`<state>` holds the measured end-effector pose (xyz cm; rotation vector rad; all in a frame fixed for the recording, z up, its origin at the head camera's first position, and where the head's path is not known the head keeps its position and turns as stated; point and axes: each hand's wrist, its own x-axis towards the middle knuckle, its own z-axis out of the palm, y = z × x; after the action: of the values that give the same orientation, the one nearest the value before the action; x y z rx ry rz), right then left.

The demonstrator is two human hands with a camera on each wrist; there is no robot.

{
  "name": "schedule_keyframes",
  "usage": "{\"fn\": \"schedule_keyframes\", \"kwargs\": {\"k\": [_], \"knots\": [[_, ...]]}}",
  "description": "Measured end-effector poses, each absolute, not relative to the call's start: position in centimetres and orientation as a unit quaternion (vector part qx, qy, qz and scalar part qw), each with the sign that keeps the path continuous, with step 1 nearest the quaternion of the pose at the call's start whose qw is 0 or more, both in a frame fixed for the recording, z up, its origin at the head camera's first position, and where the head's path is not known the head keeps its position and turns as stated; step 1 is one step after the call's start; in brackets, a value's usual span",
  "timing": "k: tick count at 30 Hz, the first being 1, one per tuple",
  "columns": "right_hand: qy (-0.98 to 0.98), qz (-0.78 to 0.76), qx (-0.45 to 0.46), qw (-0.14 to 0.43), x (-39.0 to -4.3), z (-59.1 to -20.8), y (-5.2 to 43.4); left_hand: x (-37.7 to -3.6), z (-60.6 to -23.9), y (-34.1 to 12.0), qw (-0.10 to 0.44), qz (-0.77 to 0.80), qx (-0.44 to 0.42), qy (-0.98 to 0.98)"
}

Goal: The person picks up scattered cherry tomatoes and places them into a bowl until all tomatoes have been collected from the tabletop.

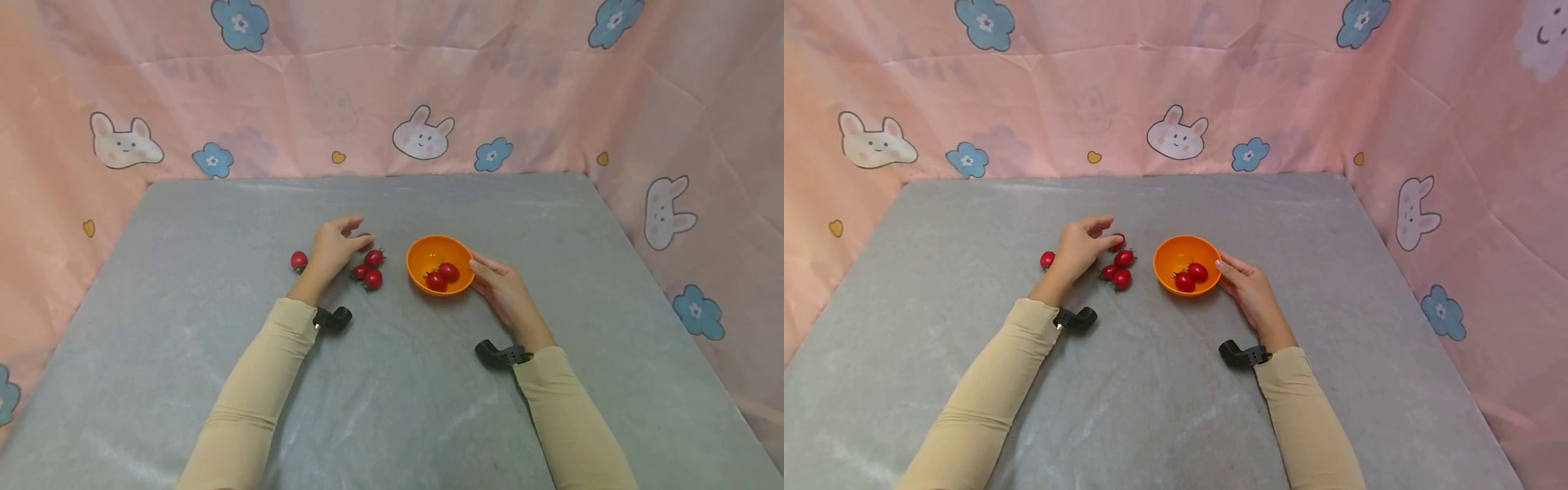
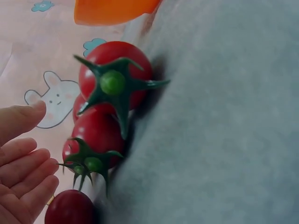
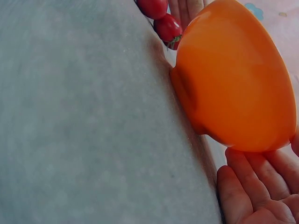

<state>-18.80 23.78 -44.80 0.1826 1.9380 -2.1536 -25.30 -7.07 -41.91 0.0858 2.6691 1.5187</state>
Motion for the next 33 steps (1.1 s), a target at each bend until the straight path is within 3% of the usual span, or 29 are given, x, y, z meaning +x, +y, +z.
{"fn": "schedule_keyframes", "kwargs": {"k": [33], "knots": [[0.666, -0.734, 0.065, 0.117, -18.8, -44.7, 23.6, -25.8, -43.3, -6.6, 0.031, 0.444, 0.021, 0.895]]}}
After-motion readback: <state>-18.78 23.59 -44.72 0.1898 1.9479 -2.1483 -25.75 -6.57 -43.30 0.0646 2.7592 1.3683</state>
